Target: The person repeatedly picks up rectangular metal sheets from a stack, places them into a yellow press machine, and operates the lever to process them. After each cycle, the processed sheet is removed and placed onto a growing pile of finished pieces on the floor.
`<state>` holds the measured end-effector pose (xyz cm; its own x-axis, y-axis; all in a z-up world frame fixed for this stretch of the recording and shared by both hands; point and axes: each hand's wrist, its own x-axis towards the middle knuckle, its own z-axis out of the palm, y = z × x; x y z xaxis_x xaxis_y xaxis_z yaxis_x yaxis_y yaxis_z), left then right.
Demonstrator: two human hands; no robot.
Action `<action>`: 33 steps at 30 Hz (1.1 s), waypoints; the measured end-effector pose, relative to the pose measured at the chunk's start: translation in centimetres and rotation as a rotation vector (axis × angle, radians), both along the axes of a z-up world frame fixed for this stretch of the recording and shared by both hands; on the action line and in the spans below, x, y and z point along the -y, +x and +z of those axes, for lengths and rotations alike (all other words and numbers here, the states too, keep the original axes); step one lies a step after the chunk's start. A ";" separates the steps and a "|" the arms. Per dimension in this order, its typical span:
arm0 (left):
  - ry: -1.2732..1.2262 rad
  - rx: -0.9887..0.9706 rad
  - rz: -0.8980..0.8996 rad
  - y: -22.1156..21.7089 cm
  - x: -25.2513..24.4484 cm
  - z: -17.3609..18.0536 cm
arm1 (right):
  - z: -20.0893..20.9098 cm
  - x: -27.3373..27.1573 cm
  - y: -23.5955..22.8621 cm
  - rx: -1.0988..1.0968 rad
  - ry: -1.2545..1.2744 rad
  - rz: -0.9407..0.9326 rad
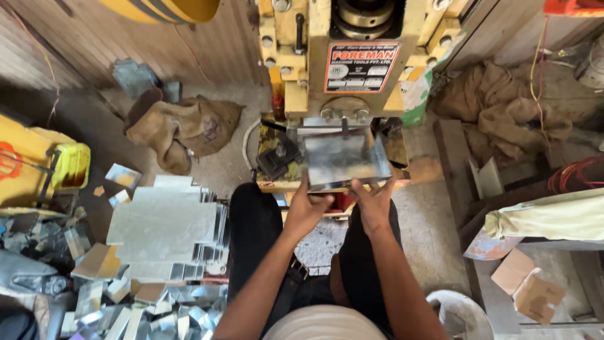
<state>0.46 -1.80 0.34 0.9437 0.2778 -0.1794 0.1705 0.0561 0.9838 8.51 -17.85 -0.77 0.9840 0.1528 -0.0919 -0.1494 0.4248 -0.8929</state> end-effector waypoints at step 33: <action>0.204 0.177 0.331 5.3 -4.0 -6.1 | -4.0 -0.4 4.9 0.082 -0.160 -0.060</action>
<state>5.81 2.23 -5.77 0.8088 0.5842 0.0671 0.0040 -0.1195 0.9928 13.44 -17.48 -4.80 0.9961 0.0832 -0.0291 -0.0515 0.2821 -0.9580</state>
